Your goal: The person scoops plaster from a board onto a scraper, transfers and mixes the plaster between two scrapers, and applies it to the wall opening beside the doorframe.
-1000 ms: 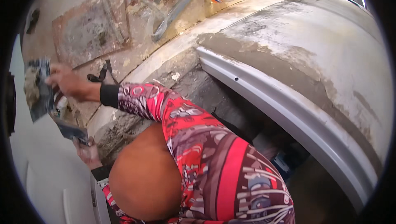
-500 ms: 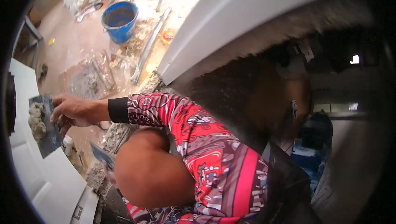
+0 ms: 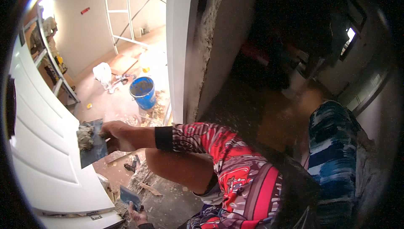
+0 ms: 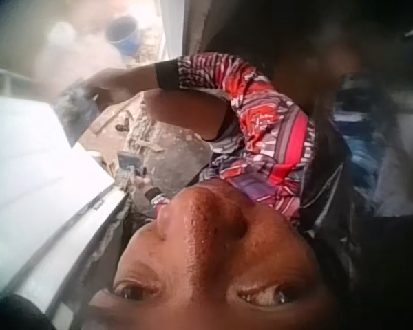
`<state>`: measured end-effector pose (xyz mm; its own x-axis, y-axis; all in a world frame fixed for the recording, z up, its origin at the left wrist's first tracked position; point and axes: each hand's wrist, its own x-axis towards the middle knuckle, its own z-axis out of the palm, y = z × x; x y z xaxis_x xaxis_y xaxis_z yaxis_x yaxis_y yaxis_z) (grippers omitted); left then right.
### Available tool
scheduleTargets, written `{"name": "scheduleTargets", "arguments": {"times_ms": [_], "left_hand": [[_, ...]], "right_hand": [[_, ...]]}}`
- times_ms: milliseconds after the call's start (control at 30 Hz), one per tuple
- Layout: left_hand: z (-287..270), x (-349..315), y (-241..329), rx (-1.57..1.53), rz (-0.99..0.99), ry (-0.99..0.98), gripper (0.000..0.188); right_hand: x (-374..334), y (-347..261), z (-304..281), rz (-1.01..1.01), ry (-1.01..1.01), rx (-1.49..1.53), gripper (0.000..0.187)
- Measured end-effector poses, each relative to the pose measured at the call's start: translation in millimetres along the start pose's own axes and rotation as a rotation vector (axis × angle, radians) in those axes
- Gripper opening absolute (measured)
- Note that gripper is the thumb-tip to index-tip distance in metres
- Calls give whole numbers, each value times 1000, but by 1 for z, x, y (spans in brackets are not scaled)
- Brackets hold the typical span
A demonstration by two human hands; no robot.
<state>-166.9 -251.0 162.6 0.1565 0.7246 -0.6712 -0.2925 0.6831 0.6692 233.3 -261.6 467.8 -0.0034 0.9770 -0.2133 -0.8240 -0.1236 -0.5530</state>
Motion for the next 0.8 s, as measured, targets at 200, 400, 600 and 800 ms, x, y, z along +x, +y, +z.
{"name": "scheduleTargets", "arguments": {"times_ms": [200, 400, 600, 800], "left_hand": [[-22, 55, -32, 13, 61, -184, 36], [-9, 25, -11, 34, 76, -168, 37], [-39, 28, -28, 88, 236, -157, 39], [-28, 5, -26, -50, 125, -82, 35]], "right_hand": [[-22, 42, 9, 0, 61, 63, 16], [-4, 67, -11, -1, 96, 38, 14], [17, 77, 9, -21, 65, -81, 13], [31, 92, 3, 36, 15, -102, 22]]}}
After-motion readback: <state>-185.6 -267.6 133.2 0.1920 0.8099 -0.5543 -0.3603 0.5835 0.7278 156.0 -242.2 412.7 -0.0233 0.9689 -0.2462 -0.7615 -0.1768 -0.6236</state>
